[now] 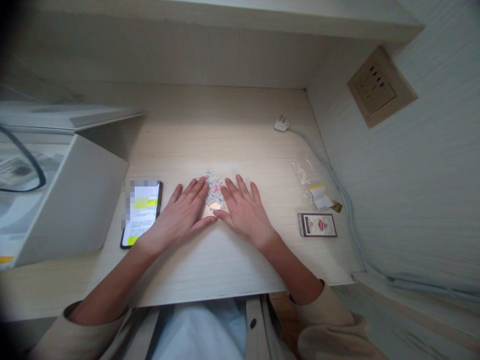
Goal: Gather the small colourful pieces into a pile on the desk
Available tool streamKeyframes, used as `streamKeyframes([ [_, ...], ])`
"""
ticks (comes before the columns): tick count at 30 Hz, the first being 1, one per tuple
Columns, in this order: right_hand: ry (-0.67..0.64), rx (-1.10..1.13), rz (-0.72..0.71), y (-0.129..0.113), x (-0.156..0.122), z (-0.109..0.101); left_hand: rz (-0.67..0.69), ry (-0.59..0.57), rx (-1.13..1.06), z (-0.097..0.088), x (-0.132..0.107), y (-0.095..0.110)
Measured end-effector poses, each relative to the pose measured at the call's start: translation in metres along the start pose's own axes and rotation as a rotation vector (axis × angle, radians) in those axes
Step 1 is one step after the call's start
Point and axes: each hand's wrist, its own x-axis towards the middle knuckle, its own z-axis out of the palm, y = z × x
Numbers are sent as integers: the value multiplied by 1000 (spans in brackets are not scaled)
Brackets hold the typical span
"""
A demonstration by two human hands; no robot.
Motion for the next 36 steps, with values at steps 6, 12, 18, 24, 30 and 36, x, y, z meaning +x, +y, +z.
streamKeyframes([
  [6, -40, -62, 4, -2, -4, -3, 47, 26, -21, 0, -4, -4],
  [12, -56, 13, 46, 3, 0, -12, 45, 48, -61, -9, -6, -7],
  [18, -61, 81, 68, 10, 7, -13, 2, 65, -67, -8, -3, -9],
  [24, -10, 112, 69, 28, 26, -6, -43, 136, -128, 4, 29, -12],
  [30, 8, 59, 88, 38, 20, 8, -70, 160, -94, 14, 47, 2],
  [36, 11, 26, 20, 38, 13, 17, -49, 166, -34, 22, 48, 10],
])
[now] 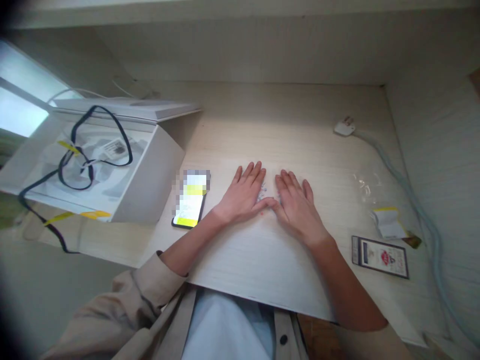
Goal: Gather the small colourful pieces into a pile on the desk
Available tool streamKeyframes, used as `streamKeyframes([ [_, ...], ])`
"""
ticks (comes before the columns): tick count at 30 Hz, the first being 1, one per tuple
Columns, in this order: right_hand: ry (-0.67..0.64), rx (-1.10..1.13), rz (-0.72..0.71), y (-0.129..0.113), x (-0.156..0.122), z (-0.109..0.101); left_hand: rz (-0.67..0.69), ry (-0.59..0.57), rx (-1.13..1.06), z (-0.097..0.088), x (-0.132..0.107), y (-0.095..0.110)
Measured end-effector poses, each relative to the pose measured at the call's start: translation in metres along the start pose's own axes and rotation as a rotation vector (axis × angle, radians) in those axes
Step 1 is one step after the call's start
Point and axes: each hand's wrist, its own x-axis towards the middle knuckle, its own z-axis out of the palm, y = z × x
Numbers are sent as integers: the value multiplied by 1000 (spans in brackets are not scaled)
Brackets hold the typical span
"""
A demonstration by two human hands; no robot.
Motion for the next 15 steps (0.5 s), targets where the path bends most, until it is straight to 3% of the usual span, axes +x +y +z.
streamKeyframes([
  [15, -29, -3, -70, -8, -2, -1, 59, 22, -41, 7, -2, 1],
])
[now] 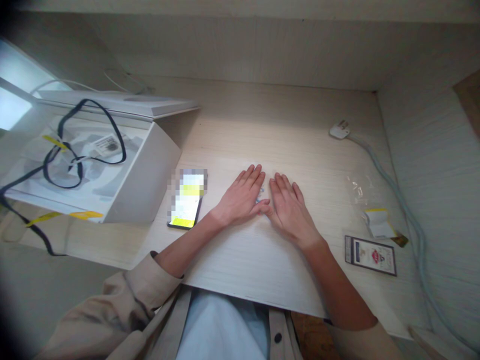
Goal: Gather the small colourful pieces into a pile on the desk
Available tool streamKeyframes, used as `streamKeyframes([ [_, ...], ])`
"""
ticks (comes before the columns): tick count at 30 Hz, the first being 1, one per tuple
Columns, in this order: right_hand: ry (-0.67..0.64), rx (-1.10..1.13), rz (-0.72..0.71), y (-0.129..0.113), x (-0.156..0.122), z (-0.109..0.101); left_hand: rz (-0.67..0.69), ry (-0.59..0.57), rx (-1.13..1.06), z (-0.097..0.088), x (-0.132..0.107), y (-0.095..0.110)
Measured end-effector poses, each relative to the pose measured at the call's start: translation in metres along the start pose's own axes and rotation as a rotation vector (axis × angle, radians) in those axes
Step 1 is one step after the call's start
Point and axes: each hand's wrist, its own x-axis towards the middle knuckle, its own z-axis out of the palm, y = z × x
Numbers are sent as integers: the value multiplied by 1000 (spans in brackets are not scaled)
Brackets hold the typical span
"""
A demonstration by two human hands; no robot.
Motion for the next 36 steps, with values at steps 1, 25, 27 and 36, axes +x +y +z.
streamKeyframes([
  [1, 1, 3, 0, 0, 0, 0, 6, -2, 4, 0, 0, 0],
  [25, 8, 86, 86, -10, -16, -2, 87, -73, -36, -2, 0, 17],
  [27, 23, 109, 85, -9, -16, -1, 85, -61, -41, -4, 0, 14],
  [36, 22, 134, 101, -10, -14, 3, 64, -83, -48, -6, 4, 8],
])
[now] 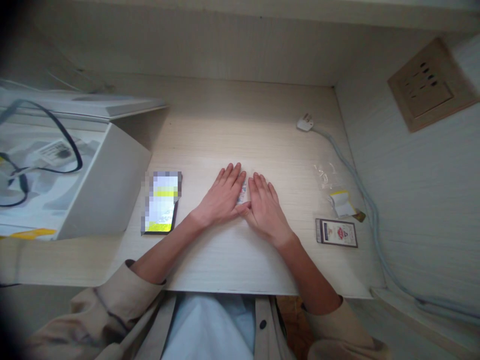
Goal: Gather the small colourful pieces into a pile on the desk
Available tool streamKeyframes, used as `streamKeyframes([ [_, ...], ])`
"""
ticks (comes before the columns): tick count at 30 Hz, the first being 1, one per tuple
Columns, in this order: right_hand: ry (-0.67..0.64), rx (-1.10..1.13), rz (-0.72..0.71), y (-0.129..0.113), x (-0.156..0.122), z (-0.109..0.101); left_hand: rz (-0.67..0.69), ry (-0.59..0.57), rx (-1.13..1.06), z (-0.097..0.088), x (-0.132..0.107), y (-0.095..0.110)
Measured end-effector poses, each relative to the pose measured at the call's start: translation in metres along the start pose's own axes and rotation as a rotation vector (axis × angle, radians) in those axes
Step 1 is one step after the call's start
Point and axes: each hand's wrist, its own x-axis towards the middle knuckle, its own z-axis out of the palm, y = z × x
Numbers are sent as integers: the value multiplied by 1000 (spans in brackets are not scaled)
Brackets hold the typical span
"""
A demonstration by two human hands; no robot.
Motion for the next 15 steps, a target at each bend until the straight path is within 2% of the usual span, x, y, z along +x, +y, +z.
streamKeyframes([
  [15, 19, 0, -2, -6, -4, 3, 64, 8, 72, 9, 2, 9],
])
